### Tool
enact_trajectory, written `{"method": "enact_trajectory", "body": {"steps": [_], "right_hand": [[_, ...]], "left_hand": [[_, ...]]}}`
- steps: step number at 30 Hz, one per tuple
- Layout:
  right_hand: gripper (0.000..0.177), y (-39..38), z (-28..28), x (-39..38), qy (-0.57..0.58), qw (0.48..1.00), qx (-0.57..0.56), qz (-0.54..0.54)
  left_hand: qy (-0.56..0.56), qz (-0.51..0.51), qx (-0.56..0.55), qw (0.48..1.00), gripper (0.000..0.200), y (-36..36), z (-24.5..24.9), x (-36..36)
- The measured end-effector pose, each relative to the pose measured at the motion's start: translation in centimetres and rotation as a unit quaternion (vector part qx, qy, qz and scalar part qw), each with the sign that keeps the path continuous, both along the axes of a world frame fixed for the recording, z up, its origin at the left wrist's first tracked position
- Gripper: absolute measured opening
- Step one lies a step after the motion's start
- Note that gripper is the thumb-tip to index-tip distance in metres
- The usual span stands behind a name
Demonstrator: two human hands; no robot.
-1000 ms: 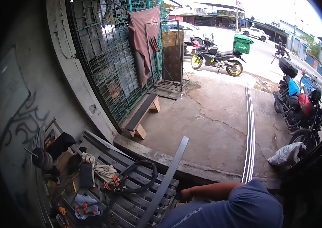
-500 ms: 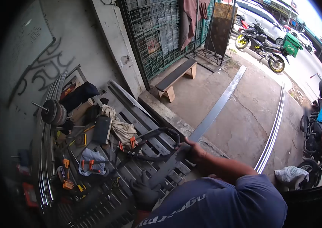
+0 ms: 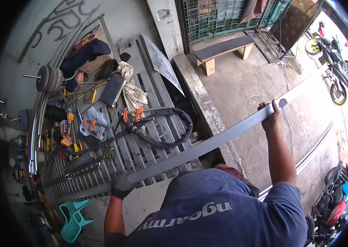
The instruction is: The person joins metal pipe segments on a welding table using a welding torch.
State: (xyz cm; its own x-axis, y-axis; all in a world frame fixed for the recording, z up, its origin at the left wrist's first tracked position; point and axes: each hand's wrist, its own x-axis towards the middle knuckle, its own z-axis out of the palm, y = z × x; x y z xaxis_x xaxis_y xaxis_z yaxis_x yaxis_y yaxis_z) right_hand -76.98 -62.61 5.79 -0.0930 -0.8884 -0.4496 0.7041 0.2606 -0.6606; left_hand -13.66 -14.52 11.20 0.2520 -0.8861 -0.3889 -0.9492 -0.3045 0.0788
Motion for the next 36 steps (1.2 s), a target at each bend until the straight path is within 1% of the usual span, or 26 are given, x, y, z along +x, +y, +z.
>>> {"method": "enact_trajectory", "body": {"steps": [1, 2, 3, 5, 6, 7, 8, 9, 11, 12, 13, 14, 15, 17, 18, 19, 20, 22, 25, 26, 27, 29, 31, 33, 34, 36], "right_hand": [[0.047, 2.4, -0.6, 2.3, -0.018, 0.998, -0.005, 0.059], [0.038, 5.9, 0.6, 5.4, -0.051, 0.991, 0.012, 0.123], [0.037, 9.2, 1.3, 8.8, -0.077, 0.984, 0.008, 0.16], [0.037, 14.4, 5.4, 14.5, -0.13, 0.961, 0.125, 0.208], [0.037, 13.4, 1.9, 13.5, -0.149, 0.962, 0.136, 0.184], [0.037, 10.8, -2.0, 10.7, -0.16, 0.964, 0.147, 0.153], [0.034, 7.4, -4.1, 6.2, -0.142, 0.962, 0.169, 0.16], [0.031, 3.0, -6.1, 2.3, -0.131, 0.963, 0.175, 0.155], [0.021, -3.5, -9.9, -4.7, -0.008, 0.971, 0.198, 0.135], [0.017, -6.1, -11.9, -7.6, -0.003, 0.964, 0.215, 0.155], [0.014, -7.6, -13.5, -11.4, 0.009, 0.963, 0.224, 0.15], [0.019, -8.1, -14.4, -13.8, 0.07, 0.967, 0.216, 0.112], [0.025, -7.4, -12.9, -13.6, 0.11, 0.953, 0.242, 0.146], [0.024, -9.5, -20.9, -18.9, 0.1, 0.946, 0.274, 0.138], [0.021, -9.1, -20.0, -18.5, 0.126, 0.958, 0.235, 0.11], [0.016, -8.2, -15.9, -16.5, 0.125, 0.951, 0.262, 0.106], [0.011, -8.1, -15.1, -16.0, 0.123, 0.958, 0.252, 0.062], [0.009, -7.8, -14.1, -16.3, 0.1, 0.961, 0.255, 0.028], [0.012, -8.3, -15.0, -17.9, 0.107, 0.962, 0.252, 0.009], [0.019, -9.1, -15.8, -19.2, 0.123, 0.964, 0.235, 0.008], [0.022, -9.8, -14.2, -19.6, 0.128, 0.96, 0.245, -0.036], [0.023, -11.5, -14.3, -21.7, 0.153, 0.954, 0.257, -0.034], [0.02, -11.6, -15.5, -22.1, 0.126, 0.96, 0.25, -0.004], [0.018, -10.9, -16.8, -21.8, 0.091, 0.967, 0.236, 0.023], [0.015, -10.9, -17.9, -21.5, 0.098, 0.968, 0.227, 0.037], [0.015, -11.9, -19.0, -21.9, 0.12, 0.968, 0.22, 0.015]], "left_hand": [[0.0, -0.074, -0.08, 0.994, 0.059, -2.2, -1.3, -3.1], [0.007, -0.029, -0.027, 0.999, 0.052, -6.4, 0.6, -7.6], [-0.002, -0.062, -0.062, 0.996, 0.062, -9.7, 1.2, -11.7], [-0.033, -0.128, -0.142, 0.981, 0.079, -15.5, 1.9, -19.4], [-0.133, -0.183, -0.199, 0.954, 0.075, -17.6, 1.3, -22.5], [-0.168, -0.184, -0.168, 0.954, 0.076, -17.8, 1.6, -23.6], [-0.202, -0.186, -0.135, 0.952, 0.077, -18.1, 1.9, -24.6], [-0.166, -0.145, -0.088, 0.972, 0.078, -17.1, 2.7, -23.8], [-0.079, -0.088, -0.013, 0.993, 0.082, -13.7, 6.0, -21.8], [-0.071, -0.1, -0.129, 0.984, 0.091, -10.5, 4.4, -20.3], [-0.053, -0.076, -0.094, 0.991, 0.086, -8.7, 6.6, -19.2], [-0.036, -0.05, -0.06, 0.996, 0.08, -6.9, 8.5, -17.9], [-0.057, -0.018, -0.105, 0.993, 0.081, -5.4, 10.1, -17.4], [-0.107, 0.062, -0.004, 0.992, 0.083, -0.8, 11.3, -15.5], [-0.138, 0.038, -0.078, 0.987, 0.073, 2.0, 10.5, -13.6], [-0.171, 0.014, -0.151, 0.974, 0.064, 5.0, 9.8, -12.0], [-0.18, 0.047, 0.1, 0.977, 0.066, 3.7, 13.1, -10.6], [-0.153, -0.028, 0.013, 0.988, 0.057, 7.2, 11.1, -7.9], [-0.121, -0.013, 0.187, 0.975, 0.046, 6.0, 7.6, -8.1], [-0.12, -0.031, 0.234, 0.964, 0.043, 4.8, 7.2, -8.5], [-0.117, -0.05, 0.284, 0.95, 0.04, 1.0, 8.2, -11.6], [-0.103, -0.072, 0.355, 0.927, 0.038, -6.5, 9.2, -18.1], [-0.083, -0.08, 0.397, 0.911, 0.038, -12.4, 9.5, -22.9], [0.026, -0.122, 0.272, 0.954, 0.047, -13.0, 5.0, -24.8], [0.066, -0.08, 0.179, 0.978, 0.042, -13.6, 2.9, -26.9], [0.064, -0.069, 0.068, 0.993, 0.05, -18.1, -2.4, -31.4]]}}
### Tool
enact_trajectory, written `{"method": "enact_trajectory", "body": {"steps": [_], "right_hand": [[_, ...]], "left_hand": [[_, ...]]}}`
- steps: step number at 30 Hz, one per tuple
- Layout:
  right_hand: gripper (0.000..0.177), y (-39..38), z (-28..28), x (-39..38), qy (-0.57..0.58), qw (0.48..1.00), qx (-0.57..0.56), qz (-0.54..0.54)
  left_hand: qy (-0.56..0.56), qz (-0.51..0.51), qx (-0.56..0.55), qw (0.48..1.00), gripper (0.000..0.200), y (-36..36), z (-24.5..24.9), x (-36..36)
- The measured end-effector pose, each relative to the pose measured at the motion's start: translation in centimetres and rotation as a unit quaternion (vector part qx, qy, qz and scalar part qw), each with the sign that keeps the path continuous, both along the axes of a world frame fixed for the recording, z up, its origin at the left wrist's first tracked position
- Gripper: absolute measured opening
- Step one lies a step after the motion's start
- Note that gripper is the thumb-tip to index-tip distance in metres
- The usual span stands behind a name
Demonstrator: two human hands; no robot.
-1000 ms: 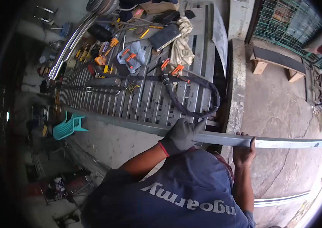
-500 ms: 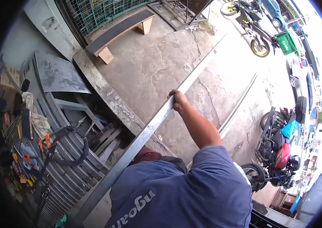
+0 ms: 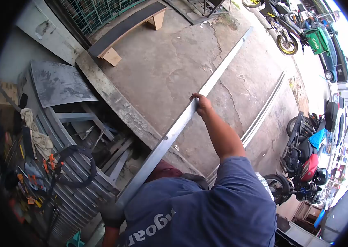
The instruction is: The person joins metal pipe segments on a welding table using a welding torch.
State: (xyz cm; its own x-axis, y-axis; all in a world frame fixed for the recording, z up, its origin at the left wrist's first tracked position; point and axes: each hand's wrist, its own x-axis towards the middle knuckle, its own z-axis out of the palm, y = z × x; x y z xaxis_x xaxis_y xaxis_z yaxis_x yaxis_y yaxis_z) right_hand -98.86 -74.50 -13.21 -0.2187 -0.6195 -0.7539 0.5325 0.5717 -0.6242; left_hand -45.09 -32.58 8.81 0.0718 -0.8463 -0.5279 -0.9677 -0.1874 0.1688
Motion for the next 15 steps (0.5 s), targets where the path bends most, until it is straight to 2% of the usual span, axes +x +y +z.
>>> {"method": "enact_trajectory", "body": {"steps": [1, 2, 3, 5, 6, 7, 9, 11, 12, 13, 15], "right_hand": [[0.015, -0.2, -1.0, 0.2, 0.007, 1.0, 0.004, 0.001], [0.017, -0.6, -0.8, -0.1, 0.003, 0.999, -0.01, 0.047], [0.017, -1.1, -0.5, 0.1, -0.055, 0.997, 0.012, 0.054], [0.018, -1.4, -0.2, 1.1, -0.042, 0.992, -0.014, 0.114], [0.02, -1.8, 0.0, 1.8, -0.055, 0.995, -0.017, 0.087], [0.024, -2.8, -0.7, 1.3, -0.033, 0.995, -0.002, 0.092], [0.031, -5.5, -3.3, -0.6, 0.01, 0.998, 0.0, 0.06], [0.047, -7.5, -3.5, -2.0, -0.008, 0.998, 0.033, 0.06], [0.052, -7.8, -3.2, -2.0, -0.031, 0.996, 0.038, 0.08], [0.044, -7.2, -3.2, -0.4, -0.01, 0.995, 0.043, 0.09], [0.037, -4.9, -4.4, 3.2, 0.003, 0.983, 0.039, 0.178]], "left_hand": [[0.002, 0.007, -0.055, 0.998, 0.054, -2.1, -2.6, -2.3], [0.022, -0.016, -0.038, 0.999, 0.052, -6.9, -1.6, -5.6], [0.042, -0.039, -0.021, 0.998, 0.051, -11.6, -0.6, -8.9], [0.133, -0.005, -0.144, 0.981, 0.035, -16.5, -4.2, -12.4], [0.145, -0.012, -0.199, 0.969, 0.03, -18.2, -6.5, -13.7], [0.06, -0.098, -0.169, 0.979, 0.036, -20.1, -8.0, -15.4], [0.062, -0.087, -0.23, 0.967, 0.055, -23.2, -10.9, -19.5], [0.002, -0.127, -0.197, 0.972, 0.068, -26.0, -12.3, -22.4], [0.018, -0.126, -0.188, 0.974, 0.074, -27.6, -12.1, -23.2], [0.033, -0.125, -0.181, 0.975, 0.079, -29.3, -12.3, -23.7], [0.032, -0.116, -0.165, 0.979, 0.082, -32.1, -14.8, -25.5]]}}
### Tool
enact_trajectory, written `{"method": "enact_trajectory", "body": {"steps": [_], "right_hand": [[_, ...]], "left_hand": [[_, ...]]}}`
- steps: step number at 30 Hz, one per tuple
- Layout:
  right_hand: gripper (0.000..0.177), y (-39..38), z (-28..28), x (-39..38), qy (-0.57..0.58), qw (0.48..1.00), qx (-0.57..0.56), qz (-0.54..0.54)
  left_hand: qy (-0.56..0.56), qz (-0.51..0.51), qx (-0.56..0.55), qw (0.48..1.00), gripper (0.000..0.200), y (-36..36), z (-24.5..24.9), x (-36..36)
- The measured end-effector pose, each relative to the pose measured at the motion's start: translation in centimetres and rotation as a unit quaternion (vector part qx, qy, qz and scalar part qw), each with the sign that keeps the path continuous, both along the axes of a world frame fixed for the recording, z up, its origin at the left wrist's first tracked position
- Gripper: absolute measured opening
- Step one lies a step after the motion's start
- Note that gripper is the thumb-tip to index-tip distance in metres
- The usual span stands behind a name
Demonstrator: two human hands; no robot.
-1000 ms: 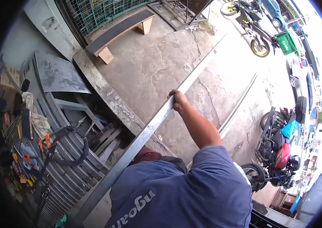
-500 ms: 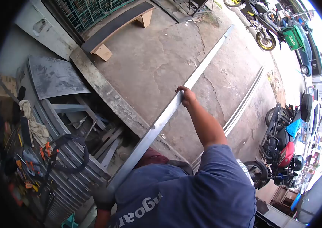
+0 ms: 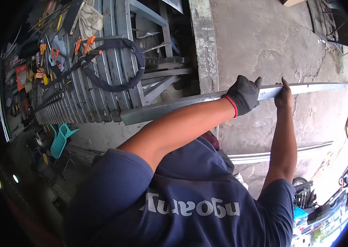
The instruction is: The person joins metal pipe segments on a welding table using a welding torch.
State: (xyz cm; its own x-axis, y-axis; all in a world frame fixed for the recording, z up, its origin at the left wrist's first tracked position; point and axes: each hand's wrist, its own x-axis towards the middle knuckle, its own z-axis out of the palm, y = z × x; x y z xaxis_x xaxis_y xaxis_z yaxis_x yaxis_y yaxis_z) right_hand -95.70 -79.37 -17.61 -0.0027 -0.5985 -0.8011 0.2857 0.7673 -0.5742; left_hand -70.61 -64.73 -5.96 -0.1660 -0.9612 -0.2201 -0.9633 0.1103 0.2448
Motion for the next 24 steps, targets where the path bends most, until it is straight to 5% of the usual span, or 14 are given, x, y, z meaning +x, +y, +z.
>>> {"method": "enact_trajectory", "body": {"steps": [3, 4, 6, 10, 14, 16, 18, 20, 24], "right_hand": [[0.023, 1.4, -6.6, 2.5, -0.004, 0.996, 0.078, -0.034], [0.021, 0.4, -10.8, 0.2, 0.022, 0.992, 0.106, -0.066], [0.032, -0.9, -13.8, -1.3, 0.079, 0.983, 0.13, -0.105], [0.042, -3.2, -15.3, -2.7, 0.19, 0.968, 0.089, -0.136], [0.027, -5.8, -21.8, -5.4, 0.141, 0.98, 0.119, -0.077], [0.034, -6.7, -23.7, -4.2, 0.11, 0.982, 0.112, -0.102], [0.034, -7.1, -28.3, -2.8, 0.079, 0.989, 0.097, -0.073], [0.033, -6.6, -28.5, 1.4, 0.109, 0.989, 0.084, -0.048], [0.021, -3.3, -33.0, 9.3, 0.116, 0.982, 0.119, -0.093]], "left_hand": [[0.187, -0.051, 0.114, 0.974, 0.068, -3.1, 0.0, 2.4], [0.22, -0.069, 0.047, 0.972, 0.066, -2.9, 1.7, 4.8], [0.067, -0.057, -0.1, 0.991, 0.078, -2.8, 6.8, 11.4], [-0.146, 0.038, -0.277, 0.949, 0.075, -4.5, 7.5, 31.8], [-0.337, 0.111, -0.151, 0.923, 0.086, -1.7, 2.7, 52.2], [-0.224, 0.159, -0.048, 0.96, 0.09, -0.5, 1.4, 55.5], [-0.158, 0.224, -0.062, 0.96, 0.091, 0.1, -1.0, 55.3], [-0.174, 0.145, -0.137, 0.964, 0.088, 0.7, -1.8, 55.7], [-0.145, 0.142, -0.129, 0.971, 0.086, 0.5, -1.6, 55.6]]}}
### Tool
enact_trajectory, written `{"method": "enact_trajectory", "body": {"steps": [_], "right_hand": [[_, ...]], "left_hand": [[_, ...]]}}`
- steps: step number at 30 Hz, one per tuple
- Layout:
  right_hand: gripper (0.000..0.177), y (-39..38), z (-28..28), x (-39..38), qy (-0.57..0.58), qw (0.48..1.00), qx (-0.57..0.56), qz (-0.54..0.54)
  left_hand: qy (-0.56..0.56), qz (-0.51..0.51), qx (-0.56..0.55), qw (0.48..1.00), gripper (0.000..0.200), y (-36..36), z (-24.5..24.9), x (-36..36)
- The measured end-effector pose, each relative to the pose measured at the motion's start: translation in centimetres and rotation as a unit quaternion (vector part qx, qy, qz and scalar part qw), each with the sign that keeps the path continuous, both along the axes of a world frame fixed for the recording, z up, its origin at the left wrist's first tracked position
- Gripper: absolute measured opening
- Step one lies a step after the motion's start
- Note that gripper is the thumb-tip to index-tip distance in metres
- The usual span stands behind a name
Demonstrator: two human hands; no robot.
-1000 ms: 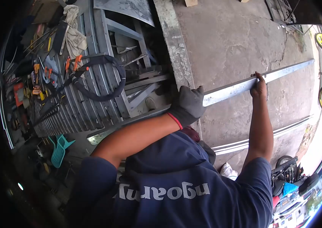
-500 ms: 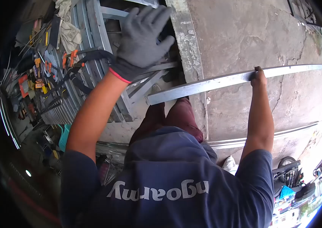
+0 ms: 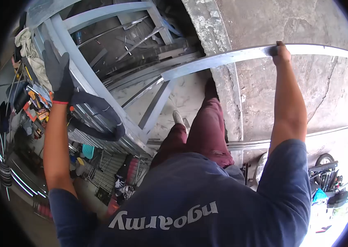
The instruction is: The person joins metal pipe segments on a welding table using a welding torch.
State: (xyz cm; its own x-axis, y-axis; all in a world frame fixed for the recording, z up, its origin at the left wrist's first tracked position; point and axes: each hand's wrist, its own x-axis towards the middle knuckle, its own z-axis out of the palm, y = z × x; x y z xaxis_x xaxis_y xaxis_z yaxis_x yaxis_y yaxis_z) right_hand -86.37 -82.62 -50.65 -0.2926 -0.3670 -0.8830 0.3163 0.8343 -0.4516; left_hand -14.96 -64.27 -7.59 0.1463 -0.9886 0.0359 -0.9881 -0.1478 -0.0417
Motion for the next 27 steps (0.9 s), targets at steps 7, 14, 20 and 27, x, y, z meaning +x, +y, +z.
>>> {"method": "enact_trajectory", "body": {"steps": [7, 14, 20, 27], "right_hand": [[0.072, 14.7, 1.7, 22.9, 0.205, 0.951, 0.181, 0.146], [0.067, 27.8, 10.7, 47.1, -0.017, 0.954, 0.285, 0.095], [0.058, 35.3, 4.4, 56.0, -0.174, 0.909, 0.378, -0.009], [0.029, 33.1, 5.1, 49.0, -0.208, 0.909, 0.328, 0.151]], "left_hand": [[0.052, 0.041, 0.004, 0.998, 0.101, -0.4, 0.3, -0.3], [0.108, 0.088, 0.022, 0.99, 0.105, -0.6, 0.6, -0.5], [0.143, 0.097, 0.017, 0.985, 0.104, -0.2, 0.5, -0.1], [0.214, 0.124, 0.031, 0.968, 0.091, -0.3, 0.6, -1.9]]}}
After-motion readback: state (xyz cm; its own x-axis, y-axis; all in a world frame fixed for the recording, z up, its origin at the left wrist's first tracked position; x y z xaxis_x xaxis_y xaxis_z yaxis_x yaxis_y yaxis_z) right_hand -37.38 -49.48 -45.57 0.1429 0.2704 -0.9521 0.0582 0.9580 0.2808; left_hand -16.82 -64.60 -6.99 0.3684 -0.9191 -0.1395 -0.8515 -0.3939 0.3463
